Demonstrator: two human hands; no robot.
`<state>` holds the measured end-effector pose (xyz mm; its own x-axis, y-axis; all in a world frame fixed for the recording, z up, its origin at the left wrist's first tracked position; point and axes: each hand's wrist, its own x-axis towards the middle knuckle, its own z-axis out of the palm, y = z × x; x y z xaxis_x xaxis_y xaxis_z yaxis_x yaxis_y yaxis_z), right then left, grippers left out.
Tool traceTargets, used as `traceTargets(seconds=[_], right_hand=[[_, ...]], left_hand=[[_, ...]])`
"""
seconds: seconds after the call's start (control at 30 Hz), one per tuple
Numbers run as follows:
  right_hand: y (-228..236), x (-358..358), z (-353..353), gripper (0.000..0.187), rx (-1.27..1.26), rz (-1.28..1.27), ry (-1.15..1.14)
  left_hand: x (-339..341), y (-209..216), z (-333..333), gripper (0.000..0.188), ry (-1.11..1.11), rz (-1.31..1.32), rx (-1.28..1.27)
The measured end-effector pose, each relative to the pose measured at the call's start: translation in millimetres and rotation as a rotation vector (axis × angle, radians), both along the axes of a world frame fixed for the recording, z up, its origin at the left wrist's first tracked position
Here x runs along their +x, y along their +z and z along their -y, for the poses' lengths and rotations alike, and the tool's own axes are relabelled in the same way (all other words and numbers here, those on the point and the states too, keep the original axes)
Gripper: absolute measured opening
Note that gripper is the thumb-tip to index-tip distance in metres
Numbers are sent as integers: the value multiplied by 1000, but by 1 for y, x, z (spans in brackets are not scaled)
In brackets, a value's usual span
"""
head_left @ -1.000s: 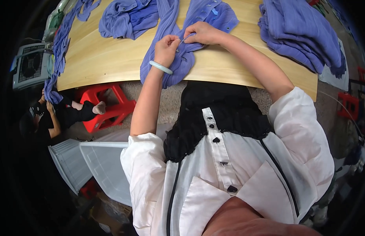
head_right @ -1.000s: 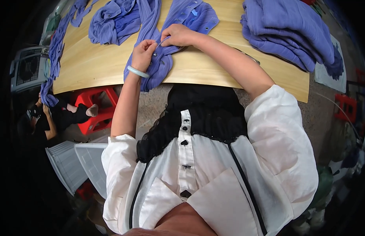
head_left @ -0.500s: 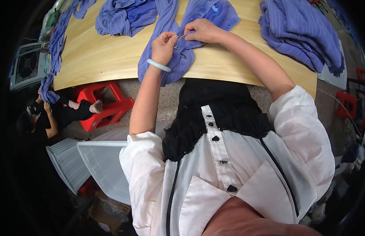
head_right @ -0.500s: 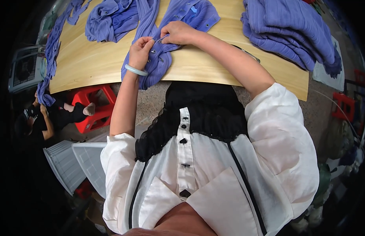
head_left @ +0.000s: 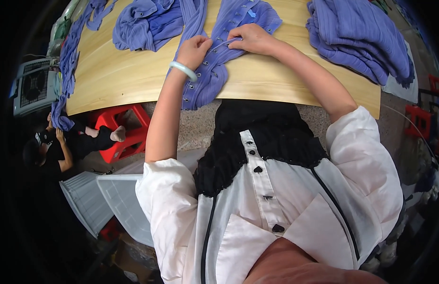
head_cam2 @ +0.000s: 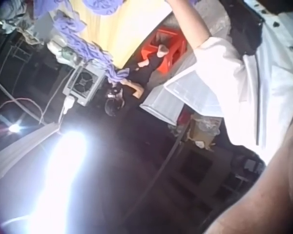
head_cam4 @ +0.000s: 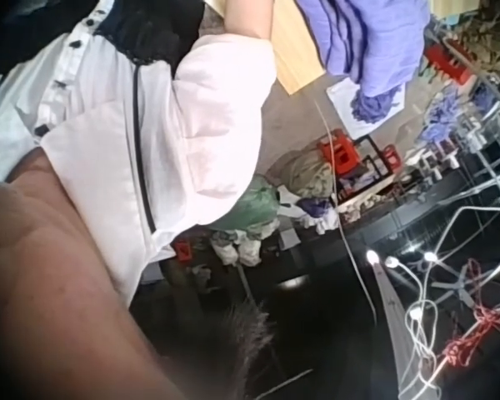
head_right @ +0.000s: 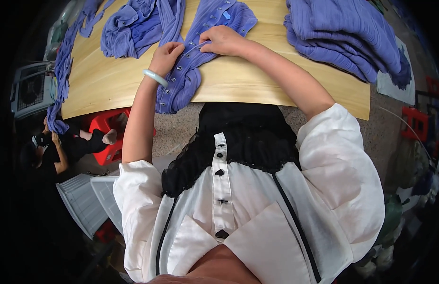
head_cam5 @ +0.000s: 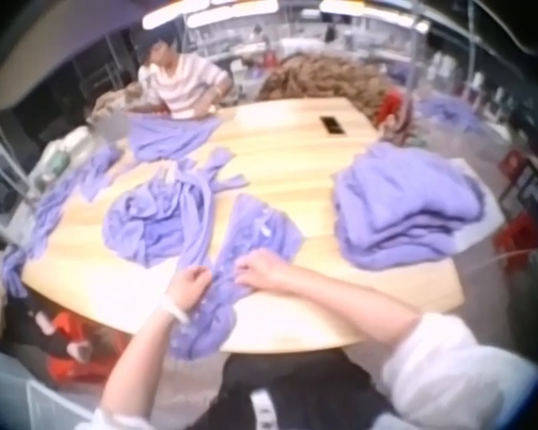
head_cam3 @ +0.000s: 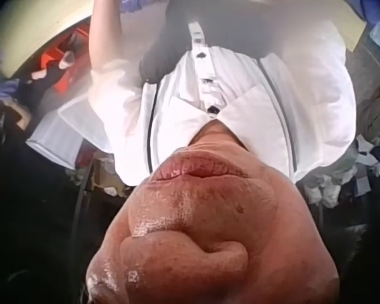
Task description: Folding and stacking blue garments on a large wooden work table.
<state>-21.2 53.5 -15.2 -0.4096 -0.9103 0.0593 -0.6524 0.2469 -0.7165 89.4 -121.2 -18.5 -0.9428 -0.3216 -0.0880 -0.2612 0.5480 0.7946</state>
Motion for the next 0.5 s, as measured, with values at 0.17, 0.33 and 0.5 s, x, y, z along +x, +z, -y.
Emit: traceTargets(seconds=[0.17,0.33,0.5], right_hand=[[2,2,3,24,-23,6,-28],[2,-2,10,25,-49,-17,-43],[2,-7,15,25,-71,-25,-49]], left_hand=[[-17,12,-16,24,-28,73,-265],[-16,7,-16,18,-31,-29,-224],[-14,9,-20,17,-22,-72,-196]])
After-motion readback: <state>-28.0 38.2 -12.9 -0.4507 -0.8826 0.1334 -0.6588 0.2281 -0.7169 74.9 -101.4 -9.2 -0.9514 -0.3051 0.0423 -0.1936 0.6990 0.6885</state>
